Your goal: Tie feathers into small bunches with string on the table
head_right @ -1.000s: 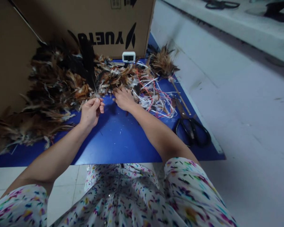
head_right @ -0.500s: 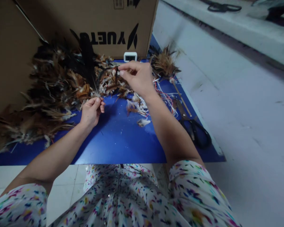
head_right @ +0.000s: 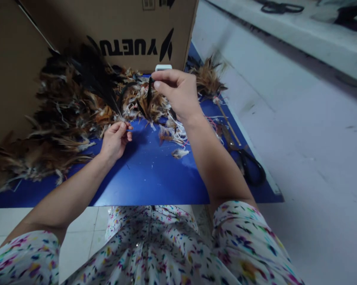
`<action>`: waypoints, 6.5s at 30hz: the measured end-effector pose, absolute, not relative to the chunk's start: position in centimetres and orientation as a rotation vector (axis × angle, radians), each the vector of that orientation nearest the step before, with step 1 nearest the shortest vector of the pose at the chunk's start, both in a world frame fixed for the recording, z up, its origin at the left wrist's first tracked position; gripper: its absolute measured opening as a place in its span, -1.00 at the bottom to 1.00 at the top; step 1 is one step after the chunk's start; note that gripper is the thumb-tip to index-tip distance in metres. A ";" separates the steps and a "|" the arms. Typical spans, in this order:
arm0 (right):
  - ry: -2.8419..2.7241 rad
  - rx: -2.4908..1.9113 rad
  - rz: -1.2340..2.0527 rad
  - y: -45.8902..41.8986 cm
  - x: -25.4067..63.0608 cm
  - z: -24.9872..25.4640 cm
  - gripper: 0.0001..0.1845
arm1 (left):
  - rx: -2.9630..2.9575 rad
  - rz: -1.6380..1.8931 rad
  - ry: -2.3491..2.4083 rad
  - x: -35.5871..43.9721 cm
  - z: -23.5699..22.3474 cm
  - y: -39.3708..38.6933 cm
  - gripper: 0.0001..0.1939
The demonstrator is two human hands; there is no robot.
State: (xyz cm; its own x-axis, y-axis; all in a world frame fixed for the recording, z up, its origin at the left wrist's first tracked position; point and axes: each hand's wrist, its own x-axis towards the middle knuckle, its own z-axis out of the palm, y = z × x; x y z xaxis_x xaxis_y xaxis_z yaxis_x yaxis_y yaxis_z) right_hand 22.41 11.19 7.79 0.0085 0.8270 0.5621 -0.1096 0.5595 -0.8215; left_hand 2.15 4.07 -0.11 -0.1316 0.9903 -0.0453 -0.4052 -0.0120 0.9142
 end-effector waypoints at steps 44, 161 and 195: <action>-2.077 -1.260 0.317 14.5 21.4 5.6 -0.85 | 0.673 1.548 1.010 2.6 0.1 4.0 -0.82; -1.828 -1.038 1.089 3.7 21.8 -0.3 -0.50 | 1.408 0.867 0.863 3.3 -1.4 2.1 -0.51; -1.864 -1.607 0.035 13.9 29.0 4.8 -0.74 | 0.970 1.261 0.922 3.5 -0.8 2.9 -0.69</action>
State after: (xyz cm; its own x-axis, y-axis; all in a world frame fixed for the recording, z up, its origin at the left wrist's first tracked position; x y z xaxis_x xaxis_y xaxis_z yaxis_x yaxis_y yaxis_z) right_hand 29.01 13.85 4.82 -0.0195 0.8877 0.4600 0.8696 0.2421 -0.4303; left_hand 3.45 2.92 -0.78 0.0874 0.9958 -0.0259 -0.3268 0.0532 0.9436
